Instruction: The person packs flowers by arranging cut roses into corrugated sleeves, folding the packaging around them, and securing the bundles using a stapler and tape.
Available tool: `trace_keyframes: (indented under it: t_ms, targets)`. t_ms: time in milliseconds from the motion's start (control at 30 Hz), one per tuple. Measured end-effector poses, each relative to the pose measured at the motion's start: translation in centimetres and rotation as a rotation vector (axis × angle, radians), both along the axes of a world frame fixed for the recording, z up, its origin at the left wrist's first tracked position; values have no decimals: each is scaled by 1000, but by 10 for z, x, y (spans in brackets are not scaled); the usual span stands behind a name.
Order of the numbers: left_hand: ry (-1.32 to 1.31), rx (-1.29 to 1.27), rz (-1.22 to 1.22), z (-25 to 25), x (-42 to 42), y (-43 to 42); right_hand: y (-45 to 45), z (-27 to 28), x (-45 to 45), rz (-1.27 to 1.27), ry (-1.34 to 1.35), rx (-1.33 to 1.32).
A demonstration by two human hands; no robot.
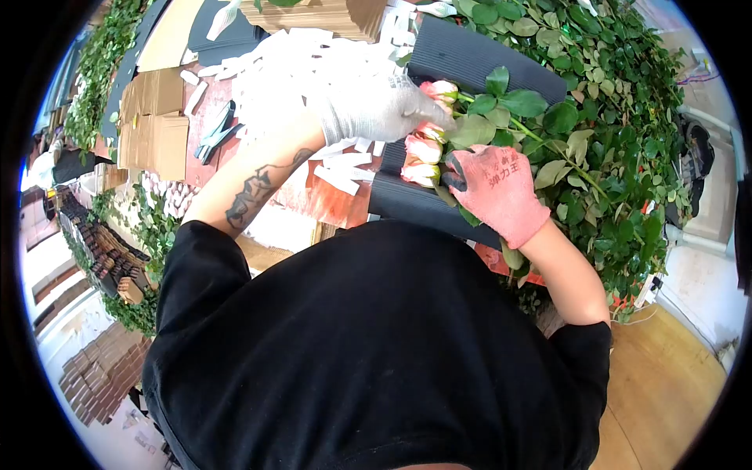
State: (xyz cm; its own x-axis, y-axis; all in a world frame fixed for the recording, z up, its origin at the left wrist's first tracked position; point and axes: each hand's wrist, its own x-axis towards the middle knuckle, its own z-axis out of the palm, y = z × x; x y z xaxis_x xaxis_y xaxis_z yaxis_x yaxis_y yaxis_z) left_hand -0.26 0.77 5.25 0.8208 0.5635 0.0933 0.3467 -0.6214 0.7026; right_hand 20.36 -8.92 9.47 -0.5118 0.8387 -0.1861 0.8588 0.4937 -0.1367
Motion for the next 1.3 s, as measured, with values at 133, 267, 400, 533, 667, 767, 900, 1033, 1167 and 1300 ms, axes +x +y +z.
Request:
trace_keyframes:
  t_ms: [133,267,400,533,667,767,900,1033,1167,1300]
  targets:
    - [-36,46,-143,0,3,8,8,-3,8,1,208,35]
    - [-78,116,-209,-2,5,8,9,-3,1,32,1,89]
    - [-125,176,-138,-6,3,3,12,-9,1,76,4,70]
    - [-104,46,-147,1,0,-1,8,-13,4,102,-14,147]
    - [-17,-9,-198,17,2,-4,-6,-8,9,86,28,137]
    - [-163,75,-214,7,1,-6,-1,-25,8,82,176,131]
    - [-68,167,-126,10,-2,-18,2,-13,2,45,159,-24]
    - [-355,597,236,24,-79,-25,-21,24,11,-51,313,118]
    - [382,747,1257,-41,-267,4,-59,27,52,-610,793,-134]
    - [959,173,1699,-46,-378,-48,-81,35,54,-623,737,-47]
